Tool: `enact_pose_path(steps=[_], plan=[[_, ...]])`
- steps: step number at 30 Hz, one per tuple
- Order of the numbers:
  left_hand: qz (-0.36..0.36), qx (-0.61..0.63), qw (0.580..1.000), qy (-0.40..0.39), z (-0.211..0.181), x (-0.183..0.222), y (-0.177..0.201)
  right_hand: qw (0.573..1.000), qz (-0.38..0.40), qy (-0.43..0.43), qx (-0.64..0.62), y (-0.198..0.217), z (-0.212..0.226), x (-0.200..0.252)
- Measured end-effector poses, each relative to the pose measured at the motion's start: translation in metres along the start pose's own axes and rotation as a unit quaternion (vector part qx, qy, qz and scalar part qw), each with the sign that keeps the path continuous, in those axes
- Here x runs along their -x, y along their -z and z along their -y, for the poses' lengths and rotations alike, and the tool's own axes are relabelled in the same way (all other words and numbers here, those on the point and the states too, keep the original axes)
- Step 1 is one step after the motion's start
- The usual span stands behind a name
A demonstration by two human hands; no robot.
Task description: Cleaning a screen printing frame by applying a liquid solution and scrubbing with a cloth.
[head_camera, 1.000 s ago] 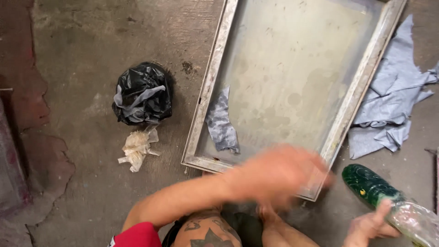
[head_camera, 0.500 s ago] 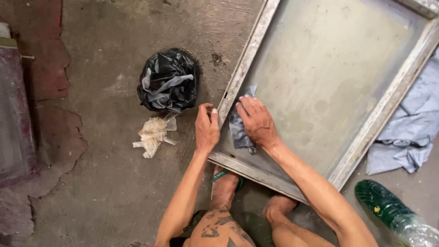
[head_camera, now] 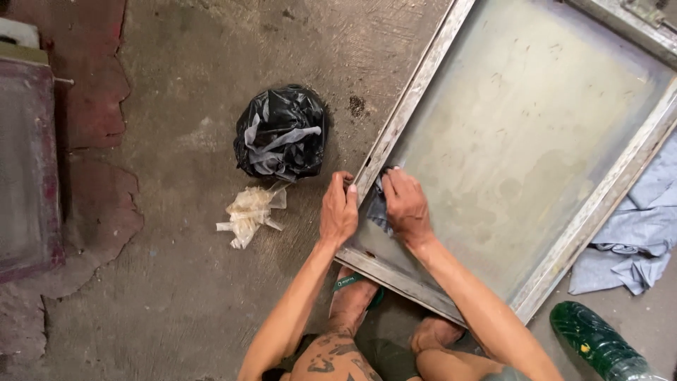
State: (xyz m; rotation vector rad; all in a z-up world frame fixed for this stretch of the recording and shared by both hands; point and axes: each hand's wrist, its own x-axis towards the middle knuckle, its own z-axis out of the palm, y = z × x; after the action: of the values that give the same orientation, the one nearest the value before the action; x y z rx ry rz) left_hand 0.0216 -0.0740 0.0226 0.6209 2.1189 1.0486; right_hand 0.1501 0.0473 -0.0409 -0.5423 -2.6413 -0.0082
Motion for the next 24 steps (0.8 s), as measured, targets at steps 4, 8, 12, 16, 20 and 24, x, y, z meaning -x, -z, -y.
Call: enact_pose_path(steps=[4,8,12,16,20,24], plan=[[0.012,0.015,1.0,-0.001,0.003,0.006,0.001,0.999,-0.018,-0.032,0.009,-0.003,-0.03,-0.043],[0.005,0.027,1.0,-0.011,0.005,0.002,0.001,0.998,-0.043,-0.049,0.008,-0.005,-0.005,-0.026],[0.013,0.033,0.999,-0.002,0.006,0.0,0.001,0.998,-0.01,-0.037,-0.042,-0.02,0.001,0.006],[0.007,0.04,0.999,-0.008,0.008,0.006,0.003,0.998,-0.015,-0.055,-0.031,-0.071,-0.055,-0.011],[0.008,0.052,0.999,0.002,0.015,0.002,0.0,0.997,-0.019,-0.06,-0.033,-0.014,0.032,0.028],[0.003,0.048,0.999,0.0,0.008,0.001,-0.001,0.997,0.005,0.012,-0.08,0.009,0.047,0.039]])
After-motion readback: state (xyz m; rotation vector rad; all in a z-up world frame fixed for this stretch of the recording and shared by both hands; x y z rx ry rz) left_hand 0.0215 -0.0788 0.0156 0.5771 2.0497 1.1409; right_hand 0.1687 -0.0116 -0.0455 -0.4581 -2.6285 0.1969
